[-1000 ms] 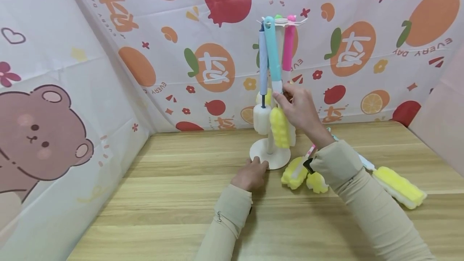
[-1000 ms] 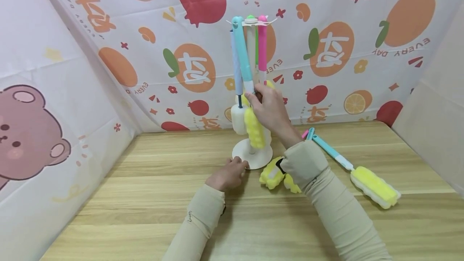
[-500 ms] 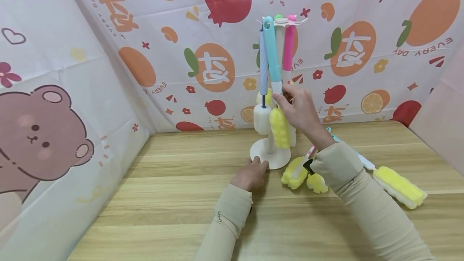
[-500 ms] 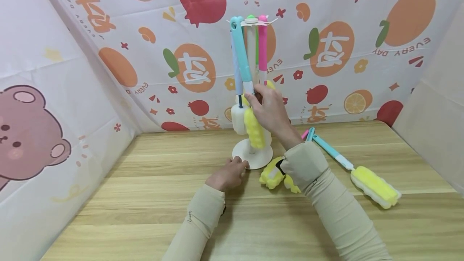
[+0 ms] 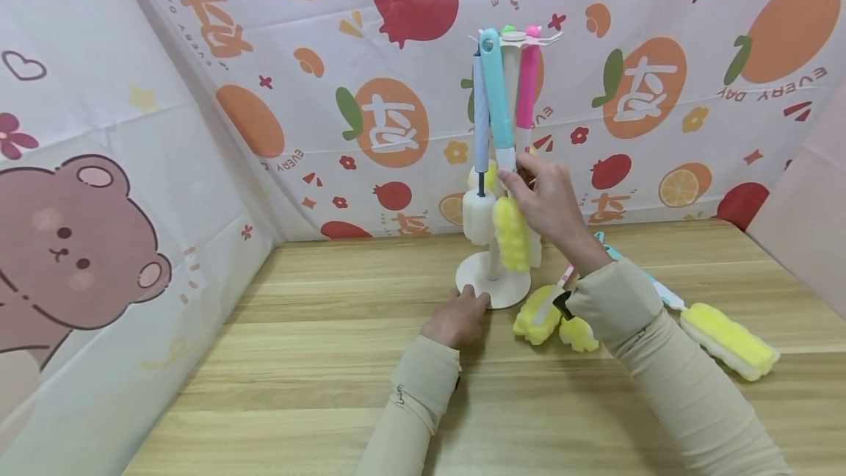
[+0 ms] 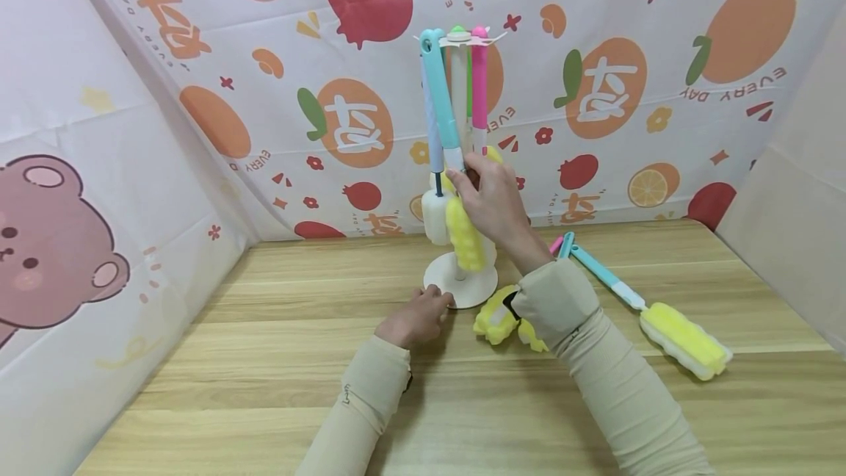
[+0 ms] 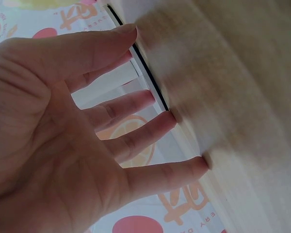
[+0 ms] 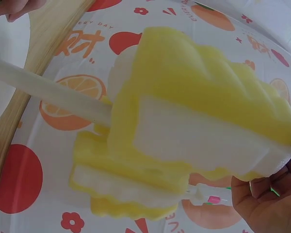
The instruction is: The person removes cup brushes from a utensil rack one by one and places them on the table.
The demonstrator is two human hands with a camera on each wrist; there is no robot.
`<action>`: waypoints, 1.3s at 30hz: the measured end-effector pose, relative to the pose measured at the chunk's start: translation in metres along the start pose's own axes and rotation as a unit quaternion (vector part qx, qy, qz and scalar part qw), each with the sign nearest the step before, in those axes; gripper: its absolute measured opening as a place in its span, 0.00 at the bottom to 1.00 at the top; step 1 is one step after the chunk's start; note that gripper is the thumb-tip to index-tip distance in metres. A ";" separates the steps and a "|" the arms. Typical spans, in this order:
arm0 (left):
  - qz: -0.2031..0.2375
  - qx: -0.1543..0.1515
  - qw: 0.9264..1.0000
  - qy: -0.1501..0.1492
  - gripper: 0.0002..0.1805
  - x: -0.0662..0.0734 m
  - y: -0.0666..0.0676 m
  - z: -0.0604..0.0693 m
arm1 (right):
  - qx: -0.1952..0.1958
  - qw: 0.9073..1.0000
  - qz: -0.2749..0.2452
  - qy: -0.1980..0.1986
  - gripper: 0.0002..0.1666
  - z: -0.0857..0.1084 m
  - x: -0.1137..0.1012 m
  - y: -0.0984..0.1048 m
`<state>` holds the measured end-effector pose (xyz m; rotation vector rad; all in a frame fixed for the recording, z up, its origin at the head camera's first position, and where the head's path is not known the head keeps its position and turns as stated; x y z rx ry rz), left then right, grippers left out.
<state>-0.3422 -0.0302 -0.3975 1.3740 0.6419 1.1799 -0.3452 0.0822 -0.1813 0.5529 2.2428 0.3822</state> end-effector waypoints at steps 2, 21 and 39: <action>-0.002 0.001 1.000 -0.002 0.13 0.000 0.000 0.000 | 0.001 1.000 0.001 -0.001 0.11 0.000 0.000 0.000; 0.000 0.003 1.000 -0.004 0.13 0.001 0.000 0.000 | 0.005 1.000 0.000 0.009 0.11 0.001 0.000 0.001; 0.007 0.003 1.000 -0.004 0.12 0.001 0.000 0.000 | 0.004 1.000 0.017 0.016 0.10 0.004 -0.001 0.002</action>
Point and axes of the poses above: each hand's wrist, its own z-axis away from the middle knuckle, its own y-axis out of the back of the hand, x = y × z, the point moved 10 cm from there along -z, towards the middle knuckle, and after that the axes turned 5 degrees about z, right-handed, at the moved point
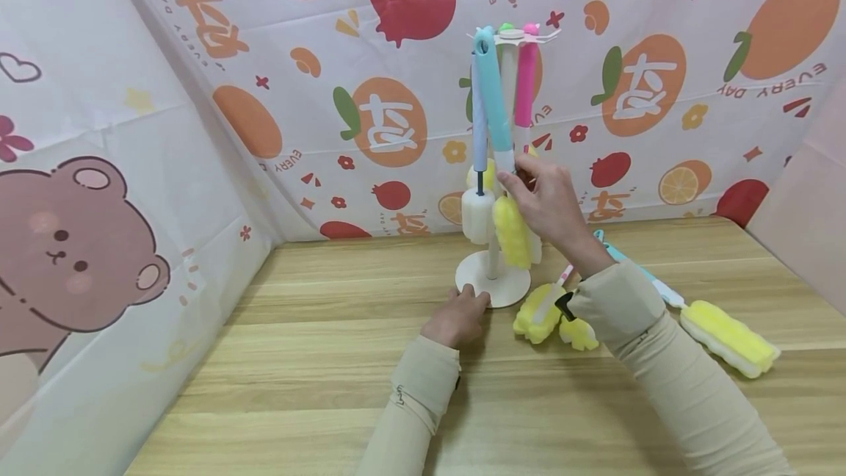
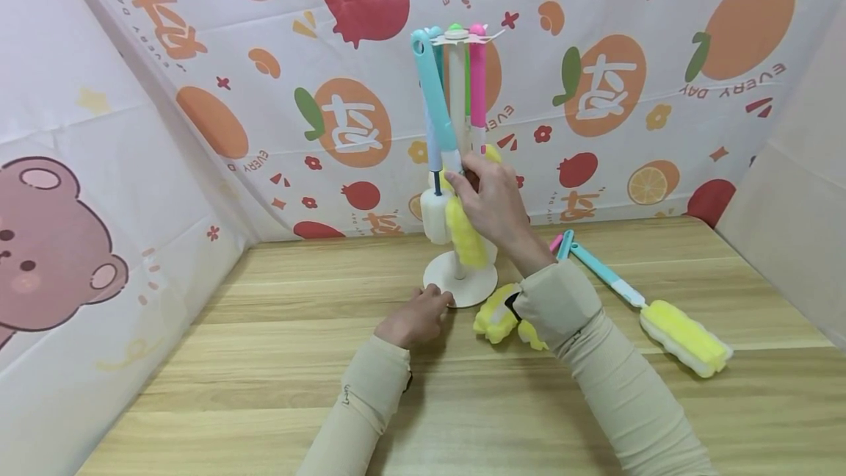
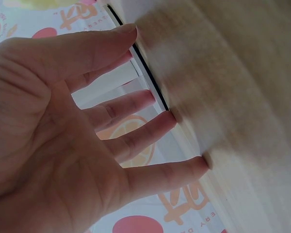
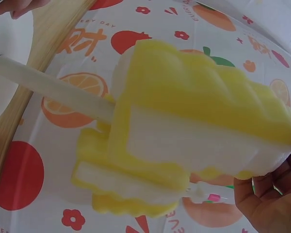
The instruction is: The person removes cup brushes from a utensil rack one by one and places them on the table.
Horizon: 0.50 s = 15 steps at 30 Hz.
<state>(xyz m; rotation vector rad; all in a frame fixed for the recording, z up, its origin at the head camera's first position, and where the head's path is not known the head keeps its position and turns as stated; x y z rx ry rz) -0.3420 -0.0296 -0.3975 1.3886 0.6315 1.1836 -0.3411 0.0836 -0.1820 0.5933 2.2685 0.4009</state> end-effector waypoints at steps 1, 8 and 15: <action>0.000 0.000 1.000 -0.001 0.11 0.000 0.000 0.000 | -0.001 1.000 0.001 0.000 0.09 0.000 0.001 0.000; -0.002 -0.002 1.000 0.001 0.12 0.001 0.001 0.000 | -0.006 1.000 -0.003 0.001 0.09 0.002 0.004 0.000; -0.002 -0.005 1.000 0.006 0.13 0.000 0.001 0.001 | 0.005 1.000 -0.011 -0.006 0.08 0.005 0.010 0.003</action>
Point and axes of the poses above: each hand's wrist, its own z-axis away from the middle knuckle, its own y-axis out of the back of the hand, x = y × z, the point moved 10 cm from there along -z, towards the middle knuckle, and after that the axes turned 5 degrees about z, right-handed, at the moved point
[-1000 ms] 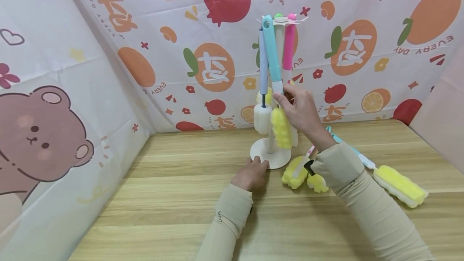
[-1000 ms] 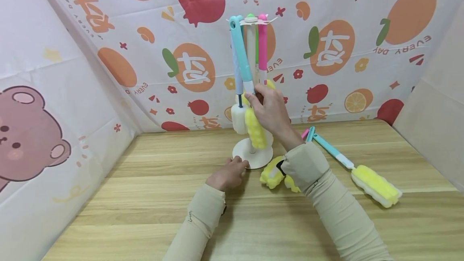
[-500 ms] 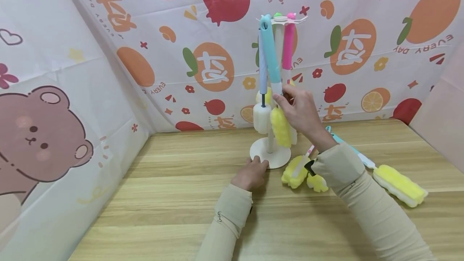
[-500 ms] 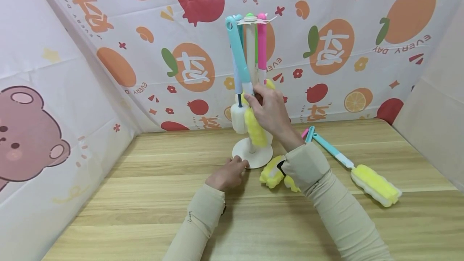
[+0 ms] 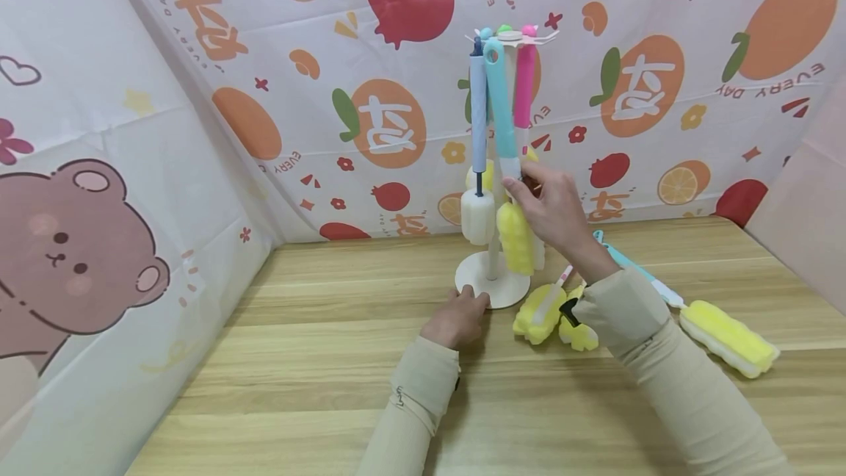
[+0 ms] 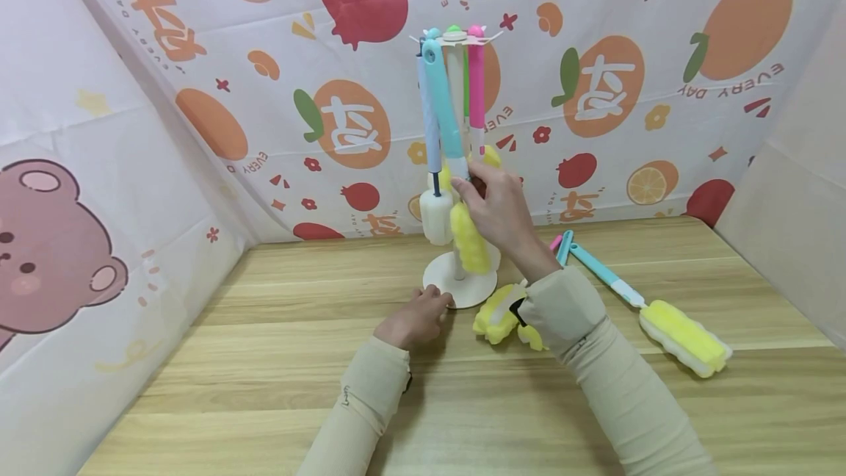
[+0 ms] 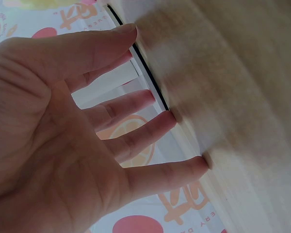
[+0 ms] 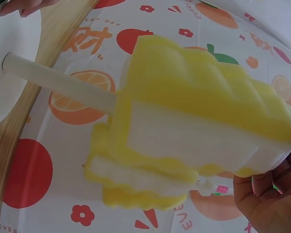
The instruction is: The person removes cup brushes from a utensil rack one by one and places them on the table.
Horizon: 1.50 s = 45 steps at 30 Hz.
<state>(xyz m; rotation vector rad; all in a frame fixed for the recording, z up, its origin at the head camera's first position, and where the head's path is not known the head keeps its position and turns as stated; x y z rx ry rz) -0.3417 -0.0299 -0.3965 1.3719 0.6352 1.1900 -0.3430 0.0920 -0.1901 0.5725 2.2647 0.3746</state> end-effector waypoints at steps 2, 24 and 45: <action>0.000 0.000 1.000 0.000 0.13 0.000 0.000 0.000 | 0.003 1.000 -0.002 -0.003 0.09 0.001 0.002 0.001; 0.005 -0.002 1.000 -0.002 0.13 0.000 -0.002 0.000 | 0.016 1.000 -0.011 -0.012 0.08 0.011 0.012 0.008; 0.004 -0.001 1.000 -0.006 0.14 0.000 -0.003 -0.001 | 0.017 1.000 -0.008 -0.015 0.09 0.015 0.021 0.014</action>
Point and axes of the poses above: each hand's wrist, its own z-axis away from the middle knuckle, its own y-axis out of the back of the hand, x = y × z, the point moved 10 cm from there along -z, towards the middle knuckle, and after that the axes turned 5 degrees about z, right-handed, at the moved point
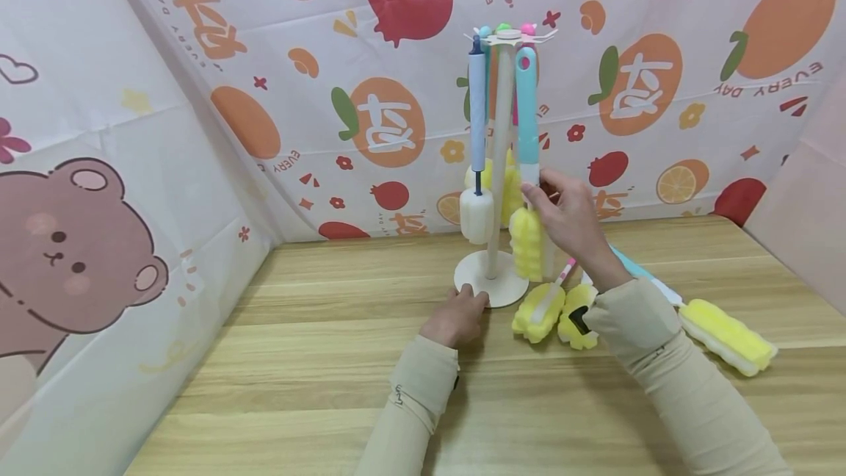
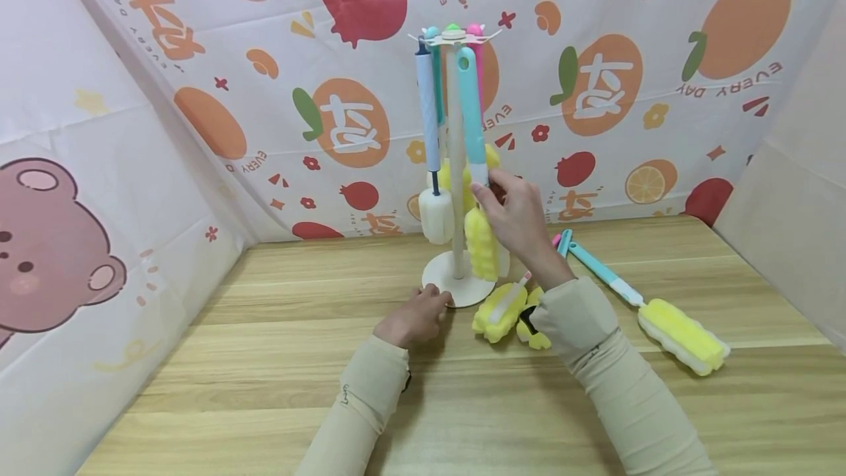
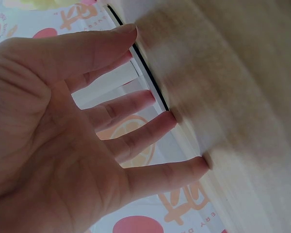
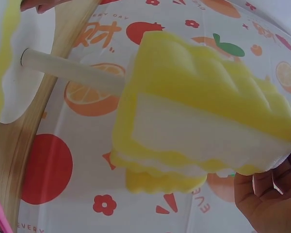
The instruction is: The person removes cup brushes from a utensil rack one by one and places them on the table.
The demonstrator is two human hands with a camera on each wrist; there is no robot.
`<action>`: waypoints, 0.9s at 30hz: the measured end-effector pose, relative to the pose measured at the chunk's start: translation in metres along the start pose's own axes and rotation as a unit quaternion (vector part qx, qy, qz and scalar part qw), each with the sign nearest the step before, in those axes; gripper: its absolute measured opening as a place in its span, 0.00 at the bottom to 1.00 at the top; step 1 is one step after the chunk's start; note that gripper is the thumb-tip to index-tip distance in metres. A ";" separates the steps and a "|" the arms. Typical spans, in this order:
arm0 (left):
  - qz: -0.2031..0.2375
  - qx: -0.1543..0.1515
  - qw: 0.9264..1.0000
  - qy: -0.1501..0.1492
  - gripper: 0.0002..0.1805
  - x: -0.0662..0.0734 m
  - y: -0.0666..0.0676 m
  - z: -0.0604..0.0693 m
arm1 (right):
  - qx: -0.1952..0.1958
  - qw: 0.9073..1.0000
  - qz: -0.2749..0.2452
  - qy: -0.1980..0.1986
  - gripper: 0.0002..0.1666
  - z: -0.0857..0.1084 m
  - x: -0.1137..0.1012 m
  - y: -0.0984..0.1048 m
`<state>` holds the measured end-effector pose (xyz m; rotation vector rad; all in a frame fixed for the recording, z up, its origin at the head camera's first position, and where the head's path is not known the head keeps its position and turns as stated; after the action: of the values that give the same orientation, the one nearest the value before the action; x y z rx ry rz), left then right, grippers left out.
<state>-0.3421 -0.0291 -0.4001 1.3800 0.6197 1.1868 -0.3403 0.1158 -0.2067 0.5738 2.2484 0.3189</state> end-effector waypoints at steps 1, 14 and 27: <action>-0.001 0.000 1.000 0.000 0.14 0.000 0.000 0.000 | 0.001 1.000 -0.001 -0.001 0.09 0.000 0.001 0.001; 0.002 -0.002 1.000 0.002 0.14 0.000 0.000 0.000 | 0.025 1.000 0.017 -0.008 0.08 0.003 0.009 0.012; 0.002 0.000 1.000 -0.002 0.14 -0.001 0.000 0.000 | 0.026 0.999 0.018 -0.024 0.10 0.006 0.021 0.020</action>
<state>-0.3427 -0.0299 -0.3999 1.3831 0.6147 1.1871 -0.3423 0.1435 -0.2159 0.6445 2.2067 0.2625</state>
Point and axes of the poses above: each hand's wrist, its own z-axis away from the middle knuckle, its own y-axis out of the back of the hand, x = y × z, the point moved 10 cm from there along -z, towards the middle knuckle, and after that the axes turned 5 degrees about z, right-handed, at the moved point
